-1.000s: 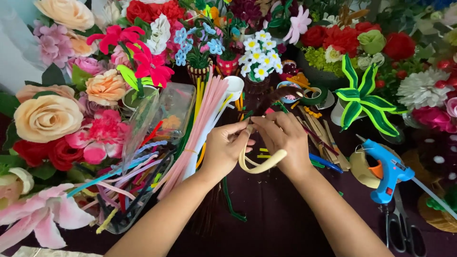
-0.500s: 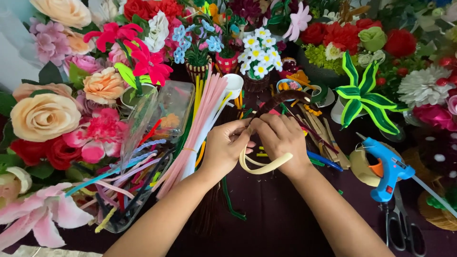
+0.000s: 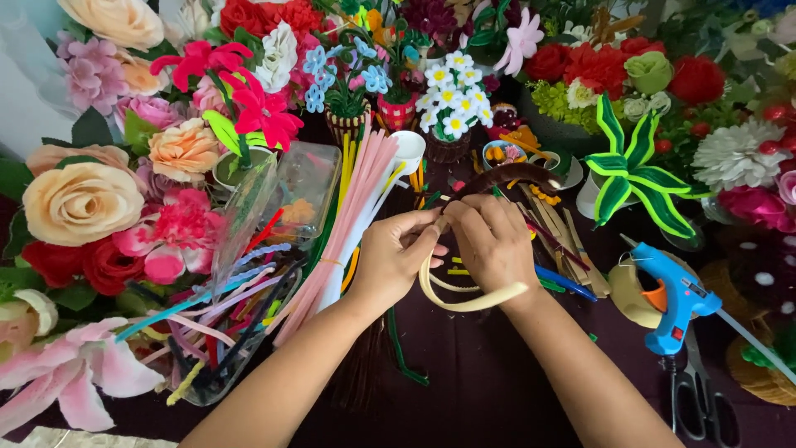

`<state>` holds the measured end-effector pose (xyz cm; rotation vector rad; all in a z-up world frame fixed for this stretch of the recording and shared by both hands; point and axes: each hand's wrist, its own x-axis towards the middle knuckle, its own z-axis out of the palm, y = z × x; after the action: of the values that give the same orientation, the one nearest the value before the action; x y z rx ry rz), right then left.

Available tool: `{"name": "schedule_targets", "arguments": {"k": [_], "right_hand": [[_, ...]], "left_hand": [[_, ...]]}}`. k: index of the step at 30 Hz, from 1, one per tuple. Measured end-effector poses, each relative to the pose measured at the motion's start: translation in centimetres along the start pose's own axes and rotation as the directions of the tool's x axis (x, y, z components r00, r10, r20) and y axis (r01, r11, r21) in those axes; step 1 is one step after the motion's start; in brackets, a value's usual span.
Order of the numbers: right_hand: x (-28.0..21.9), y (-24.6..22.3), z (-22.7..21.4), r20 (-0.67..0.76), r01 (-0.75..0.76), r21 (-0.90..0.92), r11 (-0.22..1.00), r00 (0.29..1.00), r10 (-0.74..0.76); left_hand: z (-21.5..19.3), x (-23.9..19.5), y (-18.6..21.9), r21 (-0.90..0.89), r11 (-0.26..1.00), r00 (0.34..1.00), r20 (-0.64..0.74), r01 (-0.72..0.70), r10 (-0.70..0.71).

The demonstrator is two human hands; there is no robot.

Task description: Wrapping a brown fuzzy pipe cleaner around a plastic headband and securing it with hot glue.

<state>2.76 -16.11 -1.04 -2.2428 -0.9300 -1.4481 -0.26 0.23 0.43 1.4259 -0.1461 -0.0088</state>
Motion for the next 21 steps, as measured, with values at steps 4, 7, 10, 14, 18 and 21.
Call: {"name": "schedule_targets", "arguments": {"k": [4, 7, 10, 14, 18, 21], "right_hand": [[0.1, -0.1, 0.0, -0.006, 0.010, -0.003, 1.000, 1.000, -0.010], [0.0, 0.0, 0.3, -0.007, 0.040, -0.047, 0.998, 0.999, -0.040], [0.0, -0.2, 0.4, -0.007, 0.019, -0.023, 1.000, 1.000, -0.019], [1.5, -1.1, -0.9, 0.139, -0.109, 0.036, 0.993, 0.985, 0.103], [1.6, -0.8, -3.1, 0.276, -0.131, -0.047, 0.990, 0.951, 0.139], [3.5, -1.5, -8.5, 0.384, -0.293, -0.040, 0.955, 0.878, 0.285]], "left_hand": [[0.1, -0.3, 1.0, 0.006, 1.000, 1.000, 0.008, 0.017, -0.017], [0.0, -0.1, 0.5, -0.009, 1.000, 1.000, -0.001, 0.028, -0.028], [-0.1, 0.2, 0.2, -0.047, 0.998, 0.999, -0.010, 0.045, -0.045], [-0.8, 0.9, -0.7, -0.096, 0.991, 0.995, -0.038, 0.092, -0.096], [-2.0, 3.3, -5.0, -0.140, 0.988, 0.996, -0.049, 0.061, -0.068], [-1.5, 2.0, -2.8, -0.225, 0.963, 0.987, -0.022, 0.147, -0.156]]}}
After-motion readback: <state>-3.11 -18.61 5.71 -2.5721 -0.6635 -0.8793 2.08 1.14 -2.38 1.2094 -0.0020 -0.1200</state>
